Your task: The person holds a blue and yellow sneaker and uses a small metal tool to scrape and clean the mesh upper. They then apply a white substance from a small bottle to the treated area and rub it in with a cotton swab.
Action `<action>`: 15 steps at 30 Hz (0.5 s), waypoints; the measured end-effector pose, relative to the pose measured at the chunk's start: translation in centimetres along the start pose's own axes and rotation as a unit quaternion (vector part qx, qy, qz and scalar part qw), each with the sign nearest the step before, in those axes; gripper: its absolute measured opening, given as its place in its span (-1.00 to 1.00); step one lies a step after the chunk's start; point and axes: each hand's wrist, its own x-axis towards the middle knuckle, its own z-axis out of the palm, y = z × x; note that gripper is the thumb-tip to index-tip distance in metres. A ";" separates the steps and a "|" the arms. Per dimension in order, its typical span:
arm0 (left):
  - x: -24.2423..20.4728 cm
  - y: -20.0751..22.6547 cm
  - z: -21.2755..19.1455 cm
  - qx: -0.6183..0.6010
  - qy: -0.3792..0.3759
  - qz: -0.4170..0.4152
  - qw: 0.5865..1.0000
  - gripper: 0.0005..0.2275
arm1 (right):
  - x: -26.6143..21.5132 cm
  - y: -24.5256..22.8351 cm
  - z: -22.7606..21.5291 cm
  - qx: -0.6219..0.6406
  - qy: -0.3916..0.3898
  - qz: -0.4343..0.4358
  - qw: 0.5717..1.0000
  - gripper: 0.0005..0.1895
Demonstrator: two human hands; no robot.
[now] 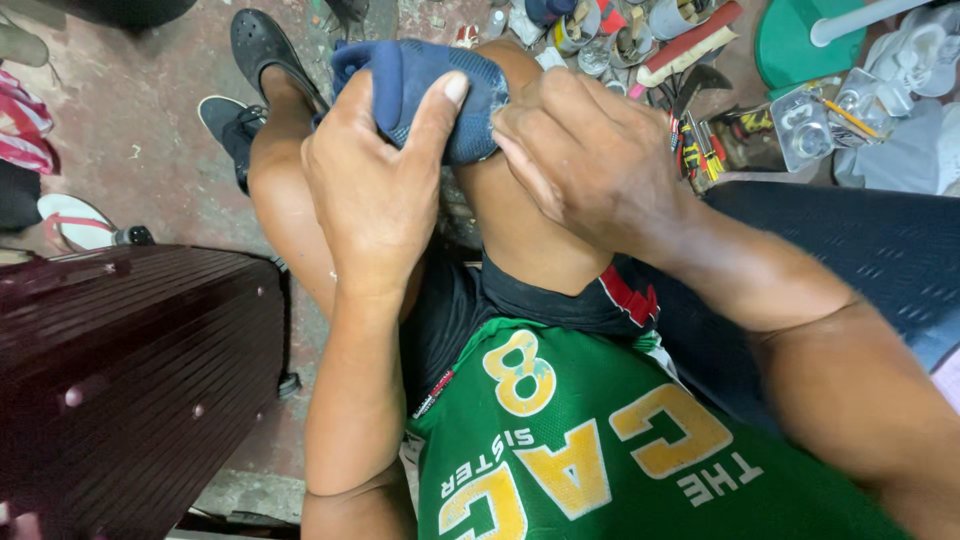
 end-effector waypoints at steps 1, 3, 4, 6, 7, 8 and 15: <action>0.1 0.1 0.1 0.024 -0.001 -0.005 1.000 -0.73 | 0.2 0.1 -0.4 -0.030 -0.033 -0.012 0.999 -0.80; 0.5 0.3 0.5 0.072 -0.006 -0.013 0.997 -0.65 | 0.6 0.5 -1.1 -0.092 -0.097 -0.035 0.990 -0.82; 0.5 0.4 0.7 0.085 -0.007 -0.009 0.996 -0.63 | 0.7 0.5 -1.2 -0.106 -0.105 -0.055 0.987 -0.81; 0.6 0.4 1.0 0.111 -0.010 0.000 0.994 -0.59 | 0.9 0.8 -1.4 -0.134 -0.120 -0.095 0.979 -0.79; 0.6 0.4 1.1 0.095 -0.011 0.007 0.995 -0.62 | 1.1 0.9 -1.3 -0.139 -0.114 -0.101 0.979 -0.79; 0.6 0.5 1.1 0.079 -0.011 0.015 0.997 -0.64 | 1.3 1.1 -1.2 -0.145 -0.107 -0.107 0.978 -0.78; 0.6 0.2 0.9 0.056 -0.015 0.032 0.998 -0.65 | 1.8 3.2 0.7 -0.072 -0.013 -0.153 0.985 -0.68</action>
